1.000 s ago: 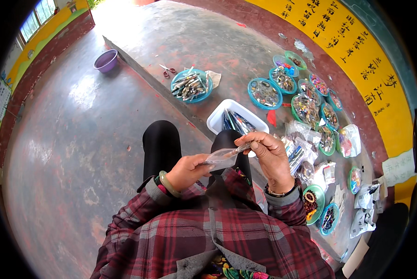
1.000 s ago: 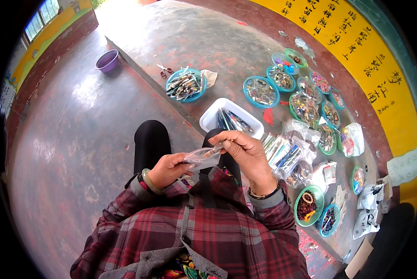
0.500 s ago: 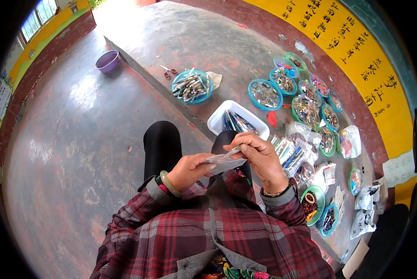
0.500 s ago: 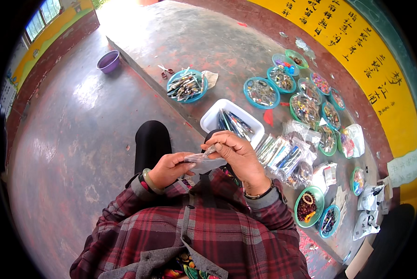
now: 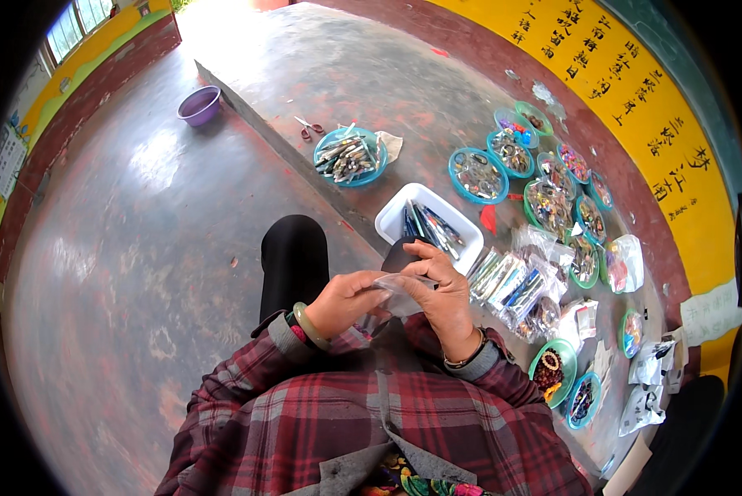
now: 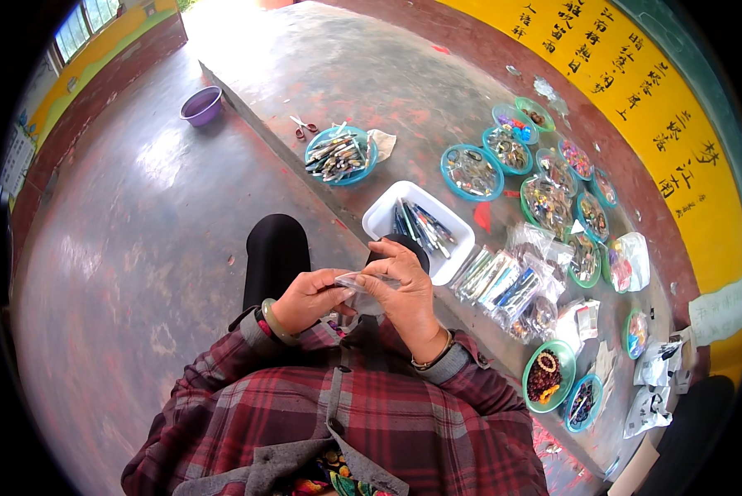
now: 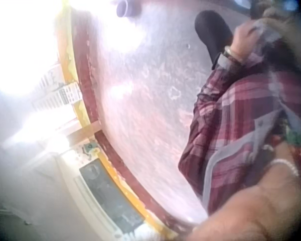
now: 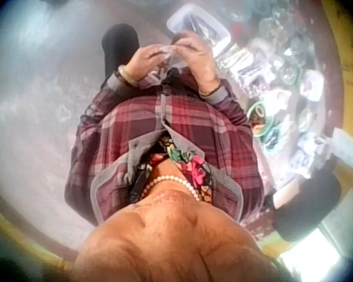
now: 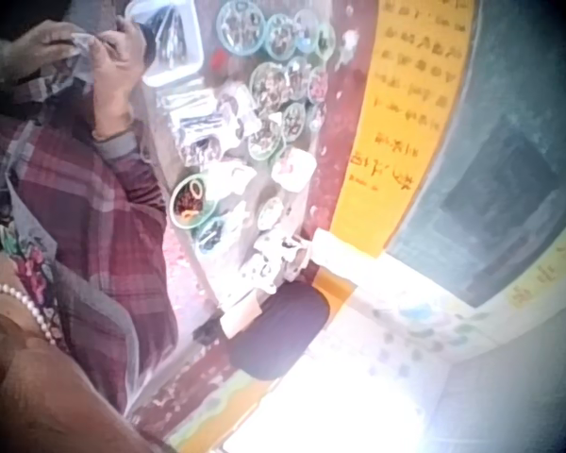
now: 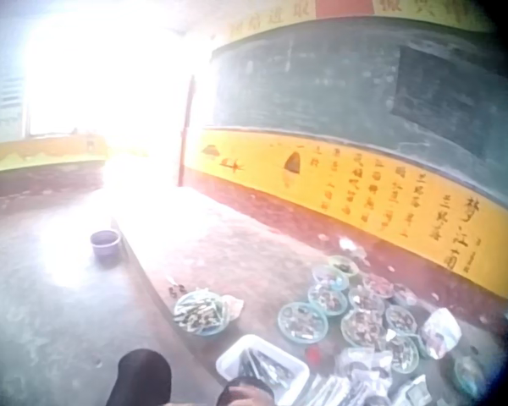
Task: The person sits on the floor and repeatedly picks up pens from a white tray, places them into a clear plastic bag, and sets the bag down. The person continues this process, handling pens one at a time and occasionally adjusting the bag.
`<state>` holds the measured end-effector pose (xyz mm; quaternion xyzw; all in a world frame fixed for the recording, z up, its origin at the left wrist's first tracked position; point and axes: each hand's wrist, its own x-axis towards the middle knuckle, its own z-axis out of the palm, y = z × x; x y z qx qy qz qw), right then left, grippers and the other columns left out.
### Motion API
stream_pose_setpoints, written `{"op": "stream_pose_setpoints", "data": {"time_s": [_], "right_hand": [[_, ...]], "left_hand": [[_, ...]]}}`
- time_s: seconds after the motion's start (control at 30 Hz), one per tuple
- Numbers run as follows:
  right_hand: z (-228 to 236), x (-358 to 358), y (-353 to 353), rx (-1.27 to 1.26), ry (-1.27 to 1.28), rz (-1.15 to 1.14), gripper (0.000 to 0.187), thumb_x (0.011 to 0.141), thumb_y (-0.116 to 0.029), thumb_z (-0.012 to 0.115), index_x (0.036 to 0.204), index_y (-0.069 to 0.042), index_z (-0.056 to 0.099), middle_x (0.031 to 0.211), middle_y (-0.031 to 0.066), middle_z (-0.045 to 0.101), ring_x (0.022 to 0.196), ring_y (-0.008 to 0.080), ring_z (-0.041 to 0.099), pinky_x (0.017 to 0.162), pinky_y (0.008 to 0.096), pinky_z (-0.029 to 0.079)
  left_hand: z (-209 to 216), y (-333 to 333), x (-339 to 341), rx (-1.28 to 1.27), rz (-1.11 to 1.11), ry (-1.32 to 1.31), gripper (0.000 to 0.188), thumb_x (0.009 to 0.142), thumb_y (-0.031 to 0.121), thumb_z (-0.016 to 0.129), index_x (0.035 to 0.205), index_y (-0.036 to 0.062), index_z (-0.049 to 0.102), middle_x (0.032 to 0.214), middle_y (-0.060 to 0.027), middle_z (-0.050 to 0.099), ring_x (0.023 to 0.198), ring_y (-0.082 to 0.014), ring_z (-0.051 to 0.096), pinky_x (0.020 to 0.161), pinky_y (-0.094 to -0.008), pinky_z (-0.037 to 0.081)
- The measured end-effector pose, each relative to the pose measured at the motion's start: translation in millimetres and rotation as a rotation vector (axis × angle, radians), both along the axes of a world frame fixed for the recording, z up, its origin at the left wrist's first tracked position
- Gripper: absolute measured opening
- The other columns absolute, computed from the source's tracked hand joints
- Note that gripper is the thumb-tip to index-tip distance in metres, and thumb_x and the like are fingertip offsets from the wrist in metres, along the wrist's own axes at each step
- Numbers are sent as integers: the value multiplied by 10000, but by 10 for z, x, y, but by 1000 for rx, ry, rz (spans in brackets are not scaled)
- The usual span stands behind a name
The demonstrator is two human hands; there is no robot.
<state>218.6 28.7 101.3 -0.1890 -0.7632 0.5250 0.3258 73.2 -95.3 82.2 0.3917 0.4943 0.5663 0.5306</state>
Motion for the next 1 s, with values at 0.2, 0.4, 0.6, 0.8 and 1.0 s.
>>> {"op": "stream_pose_setpoints", "data": {"time_s": [0.2, 0.4, 0.6, 0.8, 1.0], "right_hand": [[100, 54, 67, 150, -148, 37, 160, 709, -109, 739, 867, -128, 741, 1246, 126, 558, 1246, 307, 424, 1003, 398, 333], [147, 53, 118, 374, -198, 81, 189, 701, -108, 731, 883, -158, 747, 1264, 133, 556, 1267, 333, 404, 1026, 414, 308], [15, -7, 138, 363, -220, 148, 220, 719, -136, 729, 938, -139, 734, 1230, 145, 577, 1244, 328, 428, 1011, 397, 337], [139, 17, 198, -60, -122, 99, 340, 769, -137, 724, 1074, -29, 620, 1140, 127, 617, 1035, 212, 573, 891, 317, 440], [7, 67, 375, -603, 4, 260, 196, 815, -63, 687, 991, -18, 612, 922, 4, 627, 852, 77, 571, 780, 222, 443]], "left_hand": [[-46, 1, -24, 34, 12, -34, 292, 939, 54, 487, 1216, -25, 531, 1075, -73, 595, 902, -126, 604, 778, -278, 550], [-82, -12, -29, 7, -46, -94, 307, 943, 60, 484, 1238, -19, 516, 1084, -73, 597, 879, -131, 616, 764, -276, 546], [-120, -13, 5, 19, -35, -68, 305, 931, 41, 498, 1230, -17, 519, 1025, -66, 612, 808, -136, 635, 703, -270, 537], [-96, -3, -116, 37, 14, -93, 288, 916, 12, 487, 1200, -11, 533, 1010, -48, 621, 793, -115, 629, 675, -259, 535], [103, 53, -283, 106, 78, -93, 306, 924, 44, 481, 1226, 8, 516, 1032, -42, 624, 787, -78, 602, 614, -208, 520]]}}
